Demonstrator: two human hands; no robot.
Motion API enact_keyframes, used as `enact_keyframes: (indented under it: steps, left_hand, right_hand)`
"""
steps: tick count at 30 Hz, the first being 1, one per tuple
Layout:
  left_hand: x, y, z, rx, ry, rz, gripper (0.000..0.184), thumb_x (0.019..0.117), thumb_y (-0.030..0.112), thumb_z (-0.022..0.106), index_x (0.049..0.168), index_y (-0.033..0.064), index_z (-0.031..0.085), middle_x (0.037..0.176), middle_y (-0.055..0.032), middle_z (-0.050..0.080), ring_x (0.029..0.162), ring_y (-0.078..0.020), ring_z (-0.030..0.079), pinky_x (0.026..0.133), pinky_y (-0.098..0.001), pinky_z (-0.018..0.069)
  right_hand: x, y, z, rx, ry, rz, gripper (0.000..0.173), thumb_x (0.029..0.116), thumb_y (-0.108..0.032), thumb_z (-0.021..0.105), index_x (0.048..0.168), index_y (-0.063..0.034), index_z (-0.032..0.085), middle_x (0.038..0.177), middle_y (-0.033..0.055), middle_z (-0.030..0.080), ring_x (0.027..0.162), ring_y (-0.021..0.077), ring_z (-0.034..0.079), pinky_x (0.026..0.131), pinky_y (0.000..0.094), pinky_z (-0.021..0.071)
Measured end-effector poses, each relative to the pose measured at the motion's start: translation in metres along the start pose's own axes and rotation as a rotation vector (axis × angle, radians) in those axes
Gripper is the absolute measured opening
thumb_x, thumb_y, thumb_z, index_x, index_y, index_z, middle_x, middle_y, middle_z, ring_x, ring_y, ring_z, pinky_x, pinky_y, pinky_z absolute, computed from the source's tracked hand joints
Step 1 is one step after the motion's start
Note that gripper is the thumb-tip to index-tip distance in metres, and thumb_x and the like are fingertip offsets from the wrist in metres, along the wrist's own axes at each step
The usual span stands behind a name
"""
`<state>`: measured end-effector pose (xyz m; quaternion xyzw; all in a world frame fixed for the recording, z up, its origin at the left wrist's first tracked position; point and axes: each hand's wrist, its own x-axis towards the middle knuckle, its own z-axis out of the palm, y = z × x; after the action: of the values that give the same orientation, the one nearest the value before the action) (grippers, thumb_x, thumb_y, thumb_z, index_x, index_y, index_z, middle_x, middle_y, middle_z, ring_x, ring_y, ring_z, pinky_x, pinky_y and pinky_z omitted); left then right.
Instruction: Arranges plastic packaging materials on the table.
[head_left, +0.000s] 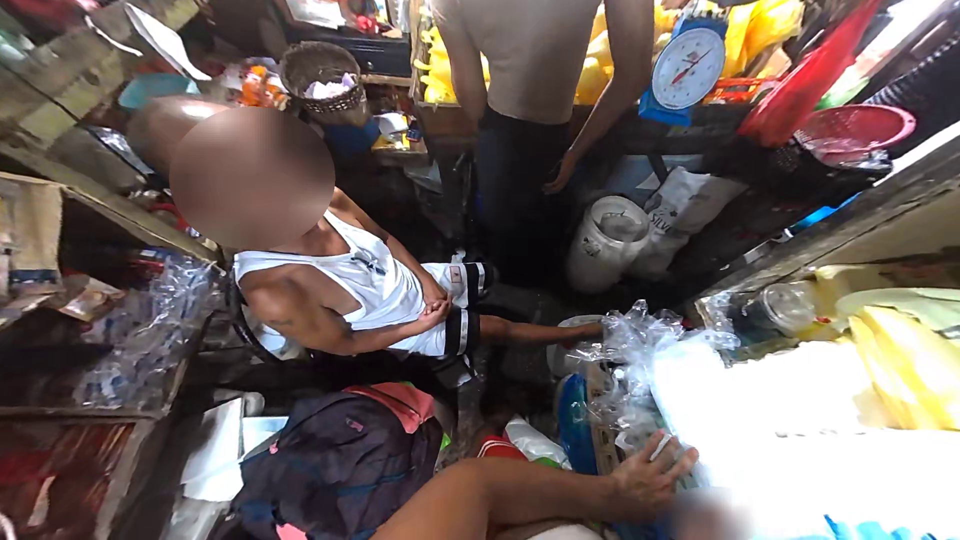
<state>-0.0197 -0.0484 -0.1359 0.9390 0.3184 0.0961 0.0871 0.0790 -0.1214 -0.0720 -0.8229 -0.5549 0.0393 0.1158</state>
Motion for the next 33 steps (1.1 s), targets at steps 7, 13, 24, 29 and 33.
enact_keyframes:
  steps: [7, 13, 24, 29, 33]
  left_hand:
    - [0.002, -0.011, 0.005, -0.055, -0.008, 0.018, 0.022, 0.0998, 0.014, 0.055, 0.109, 0.0057, 0.074, 0.163, -0.0148, 0.037, 0.150, -0.0396, 0.034, 0.121, -0.0653, 0.0271]
    - [0.005, -0.022, -0.020, -0.261, -0.097, -0.046, 0.032, 0.1051, 0.024, 0.048, 0.123, 0.0128, 0.071, 0.165, -0.0104, 0.037, 0.149, -0.0385, 0.036, 0.120, -0.0600, 0.0299]
    - [-0.001, -0.027, -0.003, -0.128, -0.160, -0.173, 0.048, 0.1028, 0.047, 0.051, 0.116, 0.0053, 0.072, 0.166, -0.0156, 0.031, 0.149, -0.0381, 0.035, 0.122, -0.0593, 0.0266]
    - [0.007, -0.024, -0.002, -0.108, -0.194, -0.153, 0.048, 0.0998, 0.049, 0.054, 0.118, 0.0082, 0.072, 0.166, -0.0163, 0.030, 0.146, -0.0410, 0.038, 0.118, -0.0636, 0.0280]
    - [0.012, -0.031, 0.005, -0.142, -0.090, -0.129, 0.031, 0.1012, 0.039, 0.057, 0.101, 0.0150, 0.077, 0.158, -0.0139, 0.044, 0.139, -0.0378, 0.047, 0.115, -0.0640, 0.0320]
  right_hand:
    - [0.010, 0.004, -0.001, 0.020, 0.040, -0.058, 0.028, 0.1026, -0.021, 0.056, 0.111, 0.0000, 0.072, 0.113, 0.0241, 0.070, 0.106, 0.0404, 0.069, 0.089, 0.0584, 0.0558]
    - [0.019, 0.008, -0.014, 0.065, -0.128, 0.088, 0.032, 0.1044, -0.031, 0.052, 0.117, -0.0105, 0.073, 0.120, 0.0120, 0.071, 0.115, 0.0265, 0.067, 0.101, 0.0469, 0.0533]
    - [0.020, 0.014, -0.005, 0.161, -0.252, 0.214, 0.039, 0.1076, -0.039, 0.041, 0.124, -0.0198, 0.070, 0.127, 0.0062, 0.068, 0.120, 0.0215, 0.064, 0.105, 0.0451, 0.0504]
    - [0.020, 0.017, -0.006, 0.192, -0.252, 0.208, 0.038, 0.1069, -0.038, 0.043, 0.123, -0.0178, 0.070, 0.124, 0.0073, 0.068, 0.118, 0.0214, 0.064, 0.105, 0.0434, 0.0505]
    - [0.019, 0.022, -0.005, 0.225, -0.252, 0.214, 0.039, 0.1071, -0.040, 0.042, 0.121, -0.0185, 0.071, 0.123, 0.0053, 0.069, 0.118, 0.0189, 0.064, 0.105, 0.0411, 0.0504]
